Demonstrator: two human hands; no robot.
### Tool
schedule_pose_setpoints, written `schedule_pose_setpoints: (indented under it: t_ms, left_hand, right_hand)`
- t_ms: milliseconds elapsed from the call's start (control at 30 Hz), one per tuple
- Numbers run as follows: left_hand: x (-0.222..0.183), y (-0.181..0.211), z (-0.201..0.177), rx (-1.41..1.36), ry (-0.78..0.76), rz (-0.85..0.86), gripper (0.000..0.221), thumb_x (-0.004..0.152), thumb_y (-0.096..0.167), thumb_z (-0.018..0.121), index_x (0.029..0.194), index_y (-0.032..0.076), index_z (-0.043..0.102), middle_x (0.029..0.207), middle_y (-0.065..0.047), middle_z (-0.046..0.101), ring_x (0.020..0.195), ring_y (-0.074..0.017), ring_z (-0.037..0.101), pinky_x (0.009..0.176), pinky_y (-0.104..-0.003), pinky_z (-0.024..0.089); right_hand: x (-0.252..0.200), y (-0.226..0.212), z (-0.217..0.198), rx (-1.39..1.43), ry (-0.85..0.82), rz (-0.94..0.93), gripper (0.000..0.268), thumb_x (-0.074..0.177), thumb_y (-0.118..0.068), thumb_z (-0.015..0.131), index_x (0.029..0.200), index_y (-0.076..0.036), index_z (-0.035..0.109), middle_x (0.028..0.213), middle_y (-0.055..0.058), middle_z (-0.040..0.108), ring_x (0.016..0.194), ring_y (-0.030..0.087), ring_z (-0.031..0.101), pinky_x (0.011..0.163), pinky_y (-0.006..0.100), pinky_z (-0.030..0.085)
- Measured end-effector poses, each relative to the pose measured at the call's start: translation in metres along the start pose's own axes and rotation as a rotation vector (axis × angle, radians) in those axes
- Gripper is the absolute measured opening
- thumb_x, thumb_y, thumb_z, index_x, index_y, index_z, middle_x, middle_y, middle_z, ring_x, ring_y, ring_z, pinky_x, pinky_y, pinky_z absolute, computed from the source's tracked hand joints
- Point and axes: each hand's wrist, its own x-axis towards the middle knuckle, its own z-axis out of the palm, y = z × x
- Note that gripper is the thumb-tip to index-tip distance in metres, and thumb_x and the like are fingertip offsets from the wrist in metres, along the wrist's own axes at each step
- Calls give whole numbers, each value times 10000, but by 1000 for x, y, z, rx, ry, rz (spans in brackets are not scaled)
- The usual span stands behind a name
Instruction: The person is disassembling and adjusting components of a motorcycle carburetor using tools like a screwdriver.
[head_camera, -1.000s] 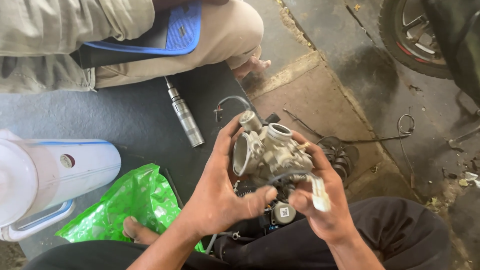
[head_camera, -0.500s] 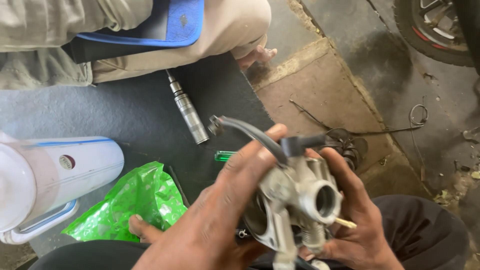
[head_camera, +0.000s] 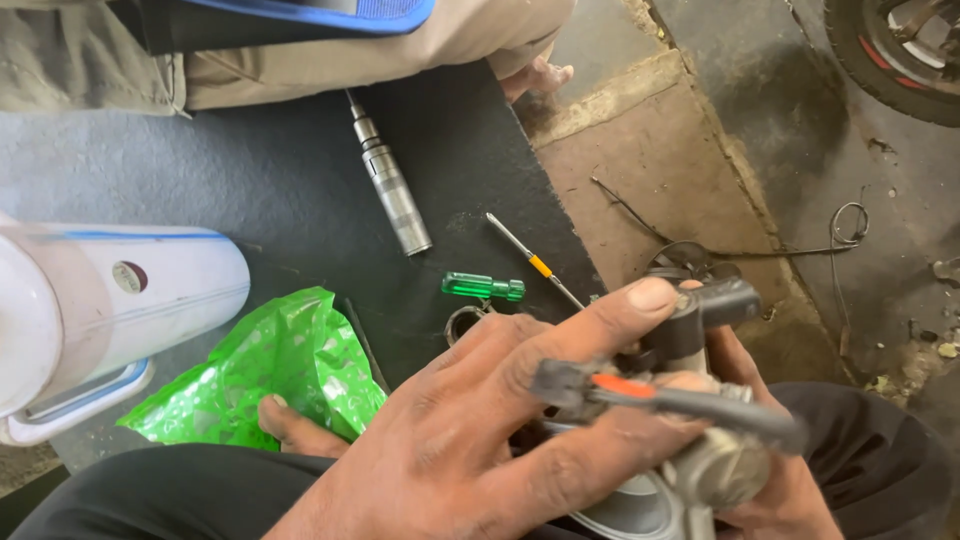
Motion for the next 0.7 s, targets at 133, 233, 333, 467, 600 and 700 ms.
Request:
schedule_pose_setpoints:
  t_ms: [133,233,333,467,600,700]
  left_hand:
    - [-1,3,-4,84,-30,-16,362,1053,197,562,1414,225,583,1590,-178,497,1230,-286,689,1104,-483,560]
    - [3,5,-9,0,-27,-34,422,1010,174,560,1431,167,528,1566,-216,467,1366,-377,622,1122,-507,525]
    - [3,6,-8,51,-48,-60,466,1021,157,561,1480,197,494,1615,-182,442,1469,-376,567,1134,-490,475]
    - [3,3,-5,-17,-47,-30,555,945,116,625,1464,171,435,1603,-198,385,1458,-424,509,1117,-532,430]
    - [3,-3,-2,-11,-50,-18,755,816,-58,687,1487,161,418,1625,-188,358,1471,-412,513,1142,-505,472]
    - [3,-3,-1,-7,-52,-4,835,752,-96,702,1497,148,415,1634,-194,337,1481,-414,490,1138,-493,475]
  right_hand:
    - [1,6,-3,489,41,167,698,1040,-187,624,1645,-29,314,1463,246,570,1325,310,611,1123,467,502]
    - [6,6,-5,876,72,268,590,1117,-235,528,1638,-16,358,1418,271,583,1268,328,630,1036,471,536]
    - [14,2,0,1052,88,274,527,1150,-246,495,1618,-41,364,1425,278,570,1265,337,627,1028,484,540]
    - [9,2,4,694,123,116,552,1099,-159,531,1607,-48,343,1487,262,540,1296,327,616,1070,476,539]
    - [8,0,5,155,126,-38,732,975,-31,652,1622,-11,312,1540,227,527,1337,293,610,1135,432,531]
    - [21,-16,14,-82,120,-96,902,848,-30,776,1617,-4,305,1532,200,530,1345,264,601,1140,395,518]
